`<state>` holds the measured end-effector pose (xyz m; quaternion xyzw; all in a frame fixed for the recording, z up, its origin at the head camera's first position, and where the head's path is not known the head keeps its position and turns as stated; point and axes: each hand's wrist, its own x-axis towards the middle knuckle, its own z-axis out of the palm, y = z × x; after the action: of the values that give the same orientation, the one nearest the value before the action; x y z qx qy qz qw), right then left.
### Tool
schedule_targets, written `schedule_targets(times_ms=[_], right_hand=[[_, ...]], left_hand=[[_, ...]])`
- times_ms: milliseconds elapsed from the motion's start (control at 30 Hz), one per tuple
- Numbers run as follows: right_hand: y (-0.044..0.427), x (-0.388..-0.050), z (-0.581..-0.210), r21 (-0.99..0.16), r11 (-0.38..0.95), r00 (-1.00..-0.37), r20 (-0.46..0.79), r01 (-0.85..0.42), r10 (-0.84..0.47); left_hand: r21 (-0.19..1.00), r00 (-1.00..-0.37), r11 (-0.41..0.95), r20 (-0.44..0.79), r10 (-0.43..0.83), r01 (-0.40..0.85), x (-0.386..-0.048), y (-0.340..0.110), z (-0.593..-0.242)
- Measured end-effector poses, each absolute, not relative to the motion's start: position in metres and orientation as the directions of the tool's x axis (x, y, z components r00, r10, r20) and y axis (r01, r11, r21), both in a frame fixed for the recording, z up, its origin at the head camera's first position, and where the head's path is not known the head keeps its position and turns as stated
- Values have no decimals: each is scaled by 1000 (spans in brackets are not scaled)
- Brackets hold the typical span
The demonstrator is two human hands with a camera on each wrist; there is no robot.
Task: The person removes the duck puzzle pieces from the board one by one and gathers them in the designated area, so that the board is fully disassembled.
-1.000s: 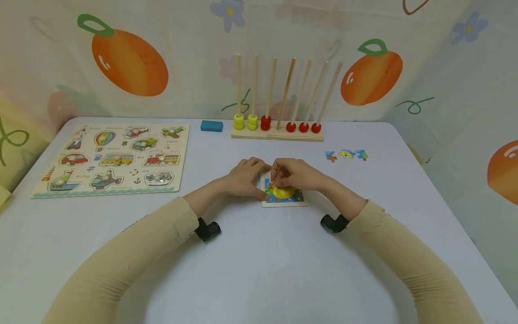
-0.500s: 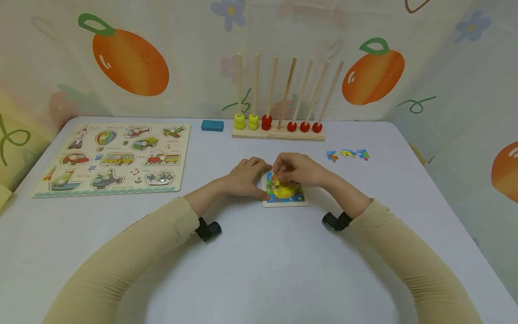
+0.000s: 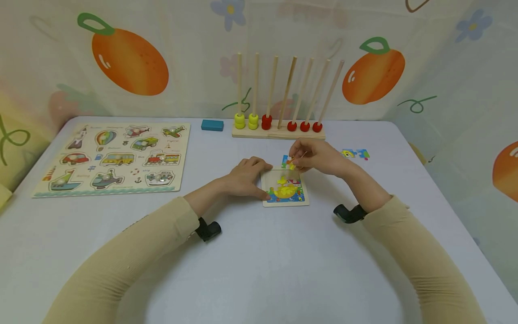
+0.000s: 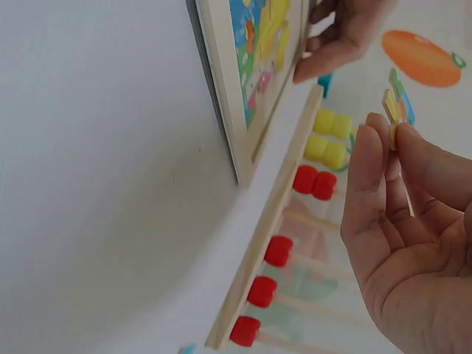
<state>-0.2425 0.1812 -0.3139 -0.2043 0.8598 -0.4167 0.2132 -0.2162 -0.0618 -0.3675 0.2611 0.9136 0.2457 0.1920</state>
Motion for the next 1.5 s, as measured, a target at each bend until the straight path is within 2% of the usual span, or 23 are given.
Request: schedule_targets(times_ms=[567,733,1100,1500], right_hand=[[239,-253,-291,-803,581,-907,-136,-134,-398],[257,-259,-293,-809,582,-915,-175,-76,-363],[287,-268,-308,-757,653,-902,-292,14,-319],[306,-271,-325,-755,639,-854,-423,146,-304]], left_hand=[[553,-787,739,-222,575,385,-215,-62,-365],[546,-786,741,-221,577,390,-214,-62,-364],[544,-785,739,-216,581,398,-215,-62,-366],[538,-788,743,-215,578,398,-215,-62,-366]])
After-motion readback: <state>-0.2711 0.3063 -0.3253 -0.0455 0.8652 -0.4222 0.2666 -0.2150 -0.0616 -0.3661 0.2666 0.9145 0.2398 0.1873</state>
